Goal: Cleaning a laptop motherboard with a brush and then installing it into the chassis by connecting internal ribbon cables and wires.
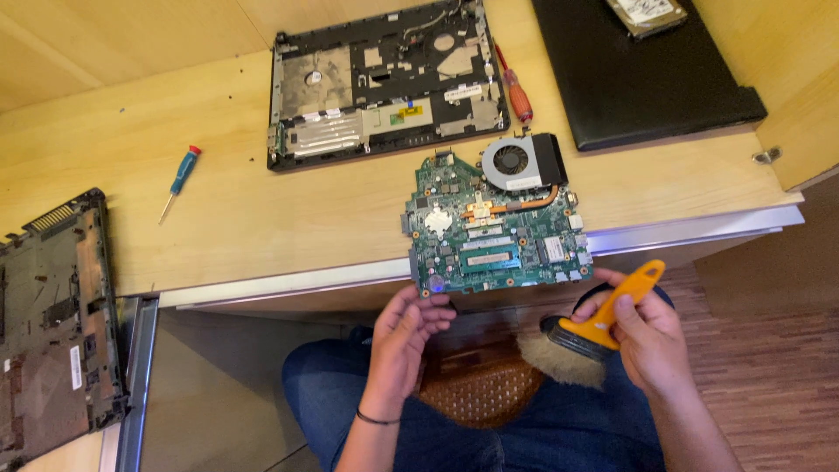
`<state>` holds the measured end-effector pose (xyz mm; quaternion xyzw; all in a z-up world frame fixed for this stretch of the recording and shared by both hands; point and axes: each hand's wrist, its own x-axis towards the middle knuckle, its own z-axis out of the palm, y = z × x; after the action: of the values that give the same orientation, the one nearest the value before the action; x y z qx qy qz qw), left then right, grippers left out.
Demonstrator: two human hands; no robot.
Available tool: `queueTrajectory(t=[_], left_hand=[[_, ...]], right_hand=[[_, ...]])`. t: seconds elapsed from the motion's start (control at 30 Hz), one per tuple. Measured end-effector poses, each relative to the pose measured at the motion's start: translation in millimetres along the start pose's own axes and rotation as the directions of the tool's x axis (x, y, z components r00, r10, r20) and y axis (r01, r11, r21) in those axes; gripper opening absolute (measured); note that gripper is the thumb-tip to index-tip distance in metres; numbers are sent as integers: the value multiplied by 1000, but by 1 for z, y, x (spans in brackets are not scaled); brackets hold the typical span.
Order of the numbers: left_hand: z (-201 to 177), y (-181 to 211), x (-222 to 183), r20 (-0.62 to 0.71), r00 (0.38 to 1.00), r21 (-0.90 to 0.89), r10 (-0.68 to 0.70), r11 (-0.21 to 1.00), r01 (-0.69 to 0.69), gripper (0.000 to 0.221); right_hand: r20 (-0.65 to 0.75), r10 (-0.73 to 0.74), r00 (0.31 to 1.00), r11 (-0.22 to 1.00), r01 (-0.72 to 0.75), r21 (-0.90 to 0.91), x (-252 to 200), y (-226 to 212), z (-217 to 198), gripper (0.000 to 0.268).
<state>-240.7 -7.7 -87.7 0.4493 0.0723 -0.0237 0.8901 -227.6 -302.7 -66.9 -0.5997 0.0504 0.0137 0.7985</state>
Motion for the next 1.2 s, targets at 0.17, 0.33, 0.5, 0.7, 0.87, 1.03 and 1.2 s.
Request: queueTrajectory(t=[0.17, 0.33, 0.5, 0.7, 0.87, 1.03, 1.2], left_hand=[[11, 17, 19, -149, 984, -138, -96, 988, 75, 14], [12, 8, 16, -150, 988, -41, -42, 999, 36, 14], [8, 8, 1, -88, 995, -8, -47, 999, 47, 15], [-20, -3, -11, 329, 934, -114, -142, 976, 188, 56], [-33, -16, -12, 218, 956, -50, -196, 976, 212, 49], [-27, -14, -19, 87, 995, 224, -39, 974, 19, 33], [-18, -18, -17, -27, 977, 77, 212, 975, -210, 45]], right_hand=[[63, 9, 998, 996, -14, 84, 18, 7, 7, 29], [-85, 125, 989, 977, -108, 183, 28, -4, 23, 16], [-229, 137, 964, 977, -93, 192, 29, 5, 23, 15], [27, -22, 999, 989, 18, 146, 10, 18, 11, 12], [76, -35, 996, 994, 27, 105, 4, 19, 8, 11], [144, -80, 986, 995, 71, 69, 4, 16, 12, 8], [189, -94, 978, 995, 98, -13, 5, 10, 21, 11]])
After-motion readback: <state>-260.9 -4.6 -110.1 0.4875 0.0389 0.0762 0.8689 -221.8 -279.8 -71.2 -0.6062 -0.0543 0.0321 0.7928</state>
